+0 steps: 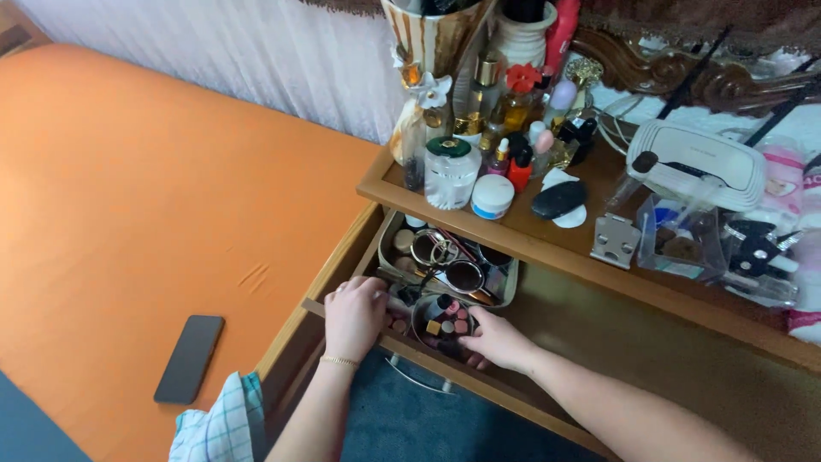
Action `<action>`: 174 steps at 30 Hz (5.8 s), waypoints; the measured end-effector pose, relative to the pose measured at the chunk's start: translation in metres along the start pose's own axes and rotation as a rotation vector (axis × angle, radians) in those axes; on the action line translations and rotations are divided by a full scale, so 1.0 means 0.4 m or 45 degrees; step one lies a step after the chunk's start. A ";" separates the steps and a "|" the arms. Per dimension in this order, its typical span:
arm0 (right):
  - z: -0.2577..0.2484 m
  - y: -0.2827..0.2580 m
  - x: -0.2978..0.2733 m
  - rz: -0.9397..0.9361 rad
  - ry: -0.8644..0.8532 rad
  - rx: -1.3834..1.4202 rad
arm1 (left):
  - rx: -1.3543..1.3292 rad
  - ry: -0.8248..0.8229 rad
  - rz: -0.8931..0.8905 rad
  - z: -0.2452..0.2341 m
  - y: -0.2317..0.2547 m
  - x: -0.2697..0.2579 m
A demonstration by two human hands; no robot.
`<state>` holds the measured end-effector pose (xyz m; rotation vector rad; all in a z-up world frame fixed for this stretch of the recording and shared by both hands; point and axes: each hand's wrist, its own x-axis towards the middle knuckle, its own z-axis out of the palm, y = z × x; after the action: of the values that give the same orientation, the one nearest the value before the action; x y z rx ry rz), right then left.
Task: The person opens a cluttered drawer and removes various cosmetics, accessories, and containers, placing them on the vanity surface or into a nearby bin. They sort items into clear organizers and wipe the empty drawer with a cloth.
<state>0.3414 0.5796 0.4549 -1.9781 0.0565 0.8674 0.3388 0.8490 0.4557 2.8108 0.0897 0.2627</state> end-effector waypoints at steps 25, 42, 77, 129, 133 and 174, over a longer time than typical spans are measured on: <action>-0.133 0.022 -0.138 -0.070 0.272 -0.160 | -0.175 -0.343 -0.187 0.146 0.124 0.243; -0.514 0.267 -0.698 0.307 0.589 -0.328 | -1.132 -0.424 0.289 -0.024 0.652 -0.156; -1.125 0.625 -1.013 0.393 1.530 0.367 | -1.022 -0.764 0.378 0.098 0.961 -0.391; 0.133 -0.170 0.121 0.069 -0.049 -0.071 | -1.143 -0.145 -0.969 -0.188 0.017 -0.370; 0.159 -0.149 0.169 0.113 0.010 0.001 | -1.142 -0.220 -1.032 -0.189 0.017 -0.354; -0.400 0.277 -0.414 0.192 0.503 -0.484 | -1.198 -0.253 -0.145 -0.009 0.398 -0.377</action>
<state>0.2643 0.3446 0.5195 -2.5086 0.2903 0.5979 0.1952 0.6853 0.4839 1.8733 0.0578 -0.0163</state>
